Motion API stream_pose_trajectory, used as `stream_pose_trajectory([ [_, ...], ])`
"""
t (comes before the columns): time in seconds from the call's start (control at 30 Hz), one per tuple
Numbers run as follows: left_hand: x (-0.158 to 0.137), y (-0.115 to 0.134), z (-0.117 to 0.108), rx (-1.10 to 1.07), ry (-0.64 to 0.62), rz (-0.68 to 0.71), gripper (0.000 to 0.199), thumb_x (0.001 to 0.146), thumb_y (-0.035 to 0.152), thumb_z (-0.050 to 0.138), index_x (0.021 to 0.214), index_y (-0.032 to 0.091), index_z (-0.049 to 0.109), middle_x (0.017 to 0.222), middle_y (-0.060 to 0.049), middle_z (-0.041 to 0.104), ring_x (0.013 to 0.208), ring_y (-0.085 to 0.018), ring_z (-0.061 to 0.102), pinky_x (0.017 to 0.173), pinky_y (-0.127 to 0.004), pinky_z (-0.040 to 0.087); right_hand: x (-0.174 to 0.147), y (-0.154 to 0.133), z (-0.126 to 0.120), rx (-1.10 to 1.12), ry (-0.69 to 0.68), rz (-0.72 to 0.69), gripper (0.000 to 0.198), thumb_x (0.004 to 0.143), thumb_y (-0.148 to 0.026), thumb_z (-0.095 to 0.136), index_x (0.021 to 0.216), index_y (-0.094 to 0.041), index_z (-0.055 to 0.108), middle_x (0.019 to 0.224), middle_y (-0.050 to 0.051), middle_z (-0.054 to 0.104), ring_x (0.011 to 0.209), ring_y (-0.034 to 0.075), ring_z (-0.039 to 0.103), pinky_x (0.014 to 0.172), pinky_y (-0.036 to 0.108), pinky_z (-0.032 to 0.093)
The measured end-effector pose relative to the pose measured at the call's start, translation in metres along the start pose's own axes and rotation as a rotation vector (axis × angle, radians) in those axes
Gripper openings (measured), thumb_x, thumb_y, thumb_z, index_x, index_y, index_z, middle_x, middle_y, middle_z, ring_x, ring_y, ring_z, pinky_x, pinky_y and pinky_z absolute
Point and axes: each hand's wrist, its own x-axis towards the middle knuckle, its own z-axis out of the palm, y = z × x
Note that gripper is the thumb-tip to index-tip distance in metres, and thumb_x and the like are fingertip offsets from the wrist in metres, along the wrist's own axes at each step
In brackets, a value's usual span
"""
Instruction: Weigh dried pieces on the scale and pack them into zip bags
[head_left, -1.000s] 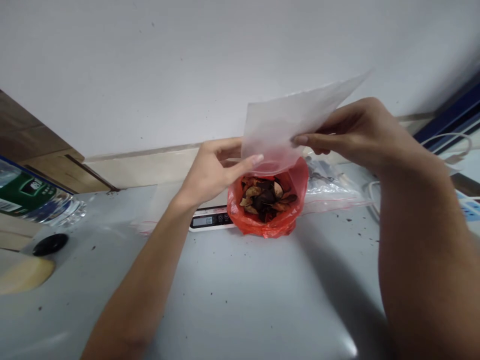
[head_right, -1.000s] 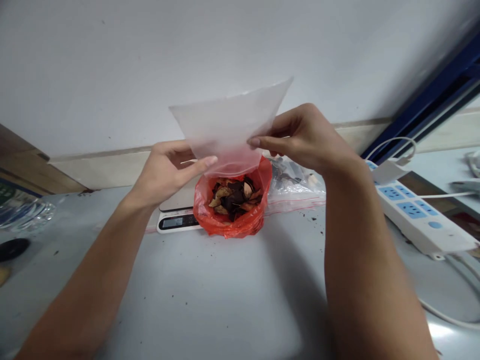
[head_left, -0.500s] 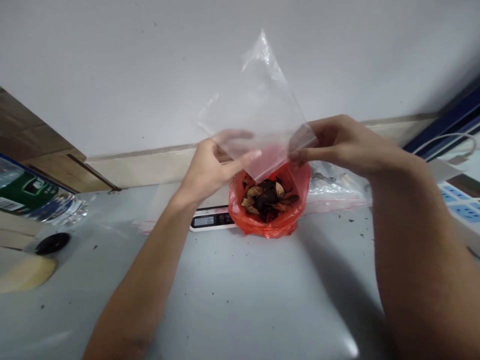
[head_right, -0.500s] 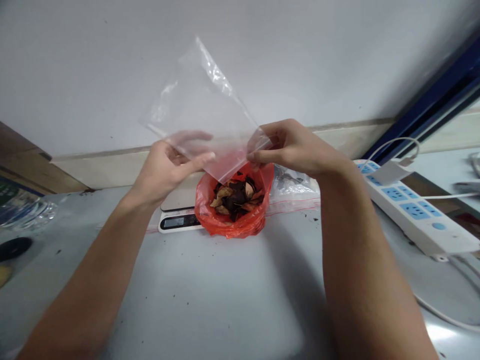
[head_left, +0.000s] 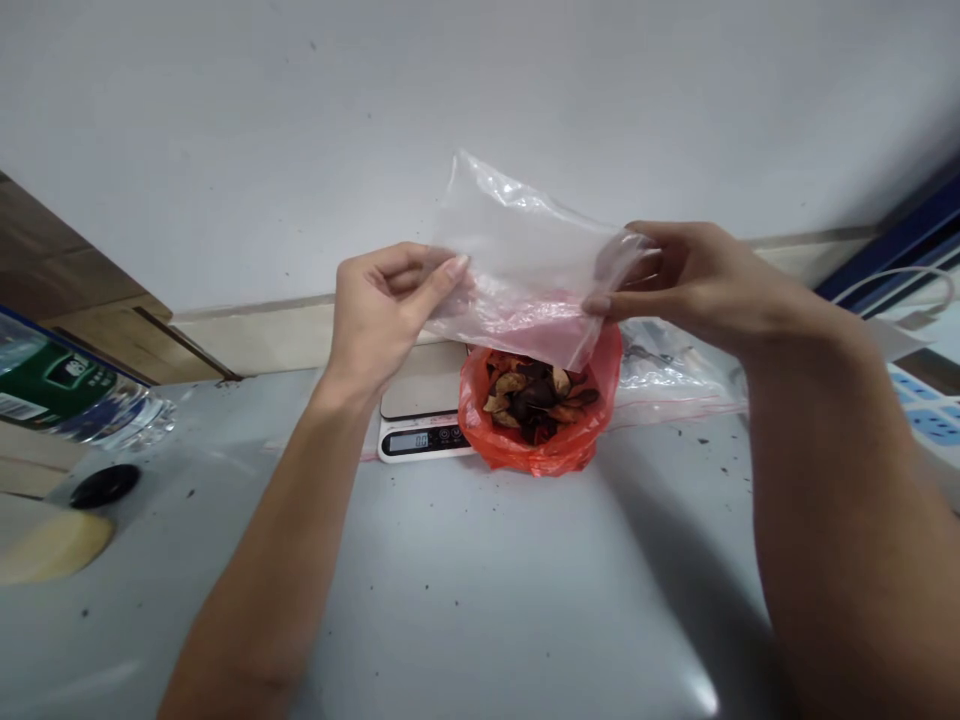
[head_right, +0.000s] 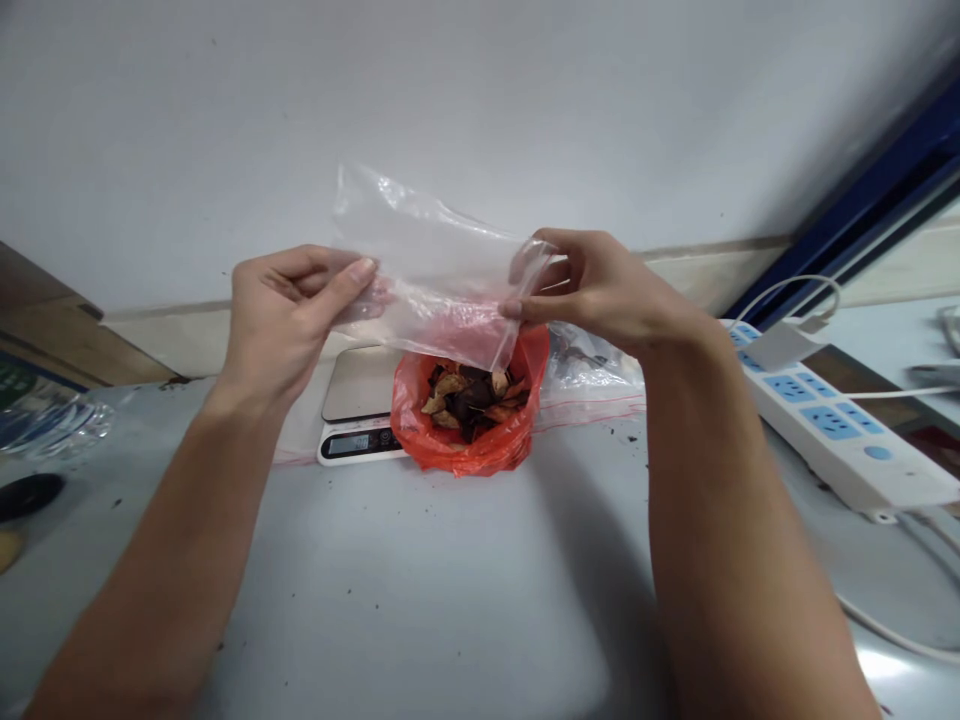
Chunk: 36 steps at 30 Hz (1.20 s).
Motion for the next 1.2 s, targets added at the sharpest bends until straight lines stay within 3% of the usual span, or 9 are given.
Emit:
stream_pose_trajectory([
  [0.2,0.002,0.006,-0.006,0.077,-0.026,-0.112,0.023,0.083,0.038,0.091,0.089,0.02,0.077,0.073,-0.002,0.077,0.076,-0.022,0.08,0.07,-0.03,0.066,0.001,0.002,-0.002,-0.024,-0.046,-0.031,0.034,0.063,-0.043,0.099,0.078,-0.025,0.075,0.067,0.001,0.062,0.062,0.017,0.054,0.055,0.036,0.041],
  [0.43,0.002,0.008,-0.015,0.029,-0.023,-0.163,0.021,0.084,0.037,0.089,0.082,0.019,0.077,0.077,-0.002,0.079,0.079,-0.02,0.08,0.074,-0.029,0.068,0.002,-0.003,0.008,0.095,-0.035,-0.046,0.027,0.071,-0.037,0.092,0.076,-0.025,0.069,0.073,0.001,0.066,0.069,0.017,0.059,0.06,0.033,0.047],
  [0.57,0.003,0.007,-0.016,0.047,0.008,-0.139,0.014,0.085,0.031,0.086,0.088,0.019,0.082,0.078,-0.003,0.081,0.079,-0.019,0.08,0.074,-0.028,0.068,0.003,-0.005,0.011,0.082,-0.094,-0.051,0.027,0.07,-0.036,0.092,0.073,-0.024,0.068,0.072,0.0,0.065,0.067,0.015,0.057,0.059,0.032,0.048],
  [0.67,0.003,0.007,-0.018,0.078,0.023,-0.109,0.016,0.084,0.032,0.088,0.085,0.018,0.082,0.075,-0.003,0.08,0.076,-0.019,0.079,0.072,-0.027,0.067,0.003,-0.004,0.011,0.07,-0.06,-0.06,0.026,0.074,-0.037,0.09,0.072,-0.025,0.067,0.067,-0.002,0.06,0.062,0.014,0.052,0.056,0.031,0.044],
  [0.8,0.001,0.009,-0.023,0.078,-0.039,-0.108,0.027,0.075,0.04,0.095,0.085,0.019,0.082,0.075,-0.003,0.08,0.076,-0.021,0.08,0.069,-0.027,0.067,0.004,0.0,0.01,0.088,-0.014,-0.048,0.027,0.074,-0.038,0.091,0.076,-0.025,0.067,0.069,0.0,0.061,0.065,0.015,0.053,0.056,0.031,0.043],
  [0.93,0.001,0.009,-0.025,0.069,-0.075,-0.113,0.022,0.074,0.034,0.096,0.08,0.019,0.081,0.075,-0.004,0.08,0.074,-0.021,0.08,0.07,-0.029,0.067,0.004,0.001,0.01,0.111,0.019,-0.041,0.027,0.074,-0.035,0.091,0.079,-0.026,0.067,0.074,0.0,0.061,0.066,0.016,0.055,0.057,0.032,0.045],
  [1.07,0.002,0.007,-0.023,0.075,-0.03,-0.094,0.02,0.074,0.031,0.095,0.078,0.019,0.079,0.073,-0.002,0.079,0.071,-0.02,0.079,0.072,-0.03,0.067,0.004,0.0,0.013,0.126,0.04,-0.042,0.026,0.075,-0.039,0.091,0.078,-0.027,0.068,0.076,0.0,0.062,0.071,0.017,0.059,0.061,0.033,0.046],
  [1.2,0.003,0.006,-0.02,0.103,0.005,-0.089,0.021,0.074,0.033,0.094,0.077,0.019,0.078,0.071,-0.001,0.078,0.07,-0.018,0.077,0.069,-0.028,0.066,0.005,0.0,0.015,0.059,-0.019,-0.025,0.025,0.072,-0.043,0.091,0.072,-0.025,0.074,0.068,0.001,0.063,0.065,0.016,0.053,0.057,0.032,0.038],
])
